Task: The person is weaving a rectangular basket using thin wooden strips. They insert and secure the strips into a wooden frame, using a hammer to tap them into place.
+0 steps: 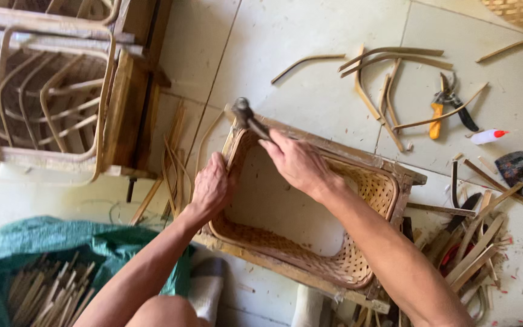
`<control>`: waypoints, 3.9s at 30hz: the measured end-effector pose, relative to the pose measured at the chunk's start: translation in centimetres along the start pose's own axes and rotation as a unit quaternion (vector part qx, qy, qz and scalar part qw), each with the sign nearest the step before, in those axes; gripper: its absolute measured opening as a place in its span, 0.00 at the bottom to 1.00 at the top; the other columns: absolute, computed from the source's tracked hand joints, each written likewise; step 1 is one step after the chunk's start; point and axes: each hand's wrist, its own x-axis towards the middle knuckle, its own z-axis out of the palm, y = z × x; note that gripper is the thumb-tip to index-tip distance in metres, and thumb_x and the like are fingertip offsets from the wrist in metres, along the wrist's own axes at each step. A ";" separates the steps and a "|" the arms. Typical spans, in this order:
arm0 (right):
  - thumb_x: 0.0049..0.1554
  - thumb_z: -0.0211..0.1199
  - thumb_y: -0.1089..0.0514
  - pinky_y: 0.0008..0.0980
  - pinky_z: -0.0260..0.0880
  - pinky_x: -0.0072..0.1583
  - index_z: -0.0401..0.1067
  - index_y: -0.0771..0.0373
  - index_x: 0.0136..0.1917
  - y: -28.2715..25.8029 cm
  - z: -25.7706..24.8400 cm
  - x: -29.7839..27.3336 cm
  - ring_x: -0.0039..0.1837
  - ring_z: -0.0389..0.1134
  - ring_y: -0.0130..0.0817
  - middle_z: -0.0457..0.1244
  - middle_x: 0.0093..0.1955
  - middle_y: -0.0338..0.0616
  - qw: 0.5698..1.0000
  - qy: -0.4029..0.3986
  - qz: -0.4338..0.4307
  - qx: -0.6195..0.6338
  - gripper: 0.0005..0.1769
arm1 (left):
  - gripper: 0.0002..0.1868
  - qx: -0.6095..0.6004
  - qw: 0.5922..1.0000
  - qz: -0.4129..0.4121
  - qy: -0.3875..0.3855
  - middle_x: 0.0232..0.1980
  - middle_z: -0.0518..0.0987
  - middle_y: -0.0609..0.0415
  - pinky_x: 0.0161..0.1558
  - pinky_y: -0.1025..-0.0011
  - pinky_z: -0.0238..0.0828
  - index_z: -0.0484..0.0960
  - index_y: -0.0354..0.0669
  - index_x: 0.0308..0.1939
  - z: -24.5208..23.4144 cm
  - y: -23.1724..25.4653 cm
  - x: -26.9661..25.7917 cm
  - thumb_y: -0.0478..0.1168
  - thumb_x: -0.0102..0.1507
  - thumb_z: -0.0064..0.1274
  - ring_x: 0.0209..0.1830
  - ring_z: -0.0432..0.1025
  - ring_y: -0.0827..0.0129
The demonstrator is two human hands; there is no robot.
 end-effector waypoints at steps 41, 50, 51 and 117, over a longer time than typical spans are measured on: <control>0.67 0.48 0.61 0.19 0.62 0.23 0.65 0.70 0.65 -3.3 -3.1 -17.5 0.23 0.59 0.22 0.65 0.35 0.42 0.985 0.081 -0.089 0.122 0.16 | 0.41 -0.044 0.978 -0.031 -0.204 0.49 0.76 0.26 0.39 0.54 0.81 0.60 0.32 0.59 -7.5 0.7 0.8 0.67 0.63 0.52 0.41 0.77 0.47; 0.68 0.57 0.49 0.26 0.61 0.24 0.66 0.71 0.71 -7.5 8.2 -16.2 0.23 0.58 0.25 0.67 0.31 0.46 0.964 -0.007 -0.253 -0.084 0.26 | 0.22 0.056 0.978 0.015 -0.199 0.28 0.76 0.46 0.14 0.69 0.62 0.62 0.27 0.55 -4.7 -0.4 1.7 0.43 0.66 0.46 0.17 0.66 0.66; 0.68 0.57 0.49 0.27 0.62 0.26 0.66 0.71 0.71 -7.4 8.5 -16.0 0.25 0.59 0.25 0.66 0.32 0.46 0.965 0.010 -0.251 -0.074 0.27 | 0.20 0.066 0.978 0.008 -0.196 0.26 0.74 0.48 0.12 0.71 0.58 0.62 0.26 0.55 -4.7 0.1 1.4 0.40 0.66 0.44 0.15 0.64 0.68; 0.55 0.70 0.55 0.49 0.69 0.69 0.70 0.63 0.69 2.9 8.1 -24.9 0.65 0.71 0.46 0.67 0.65 0.55 0.992 -0.084 0.066 0.068 0.29 | 0.26 -0.087 0.844 0.489 -0.204 0.50 0.78 0.43 0.50 0.60 0.73 0.75 0.30 0.58 -2.5 9.6 -11.7 0.33 0.55 0.55 0.49 0.73 0.52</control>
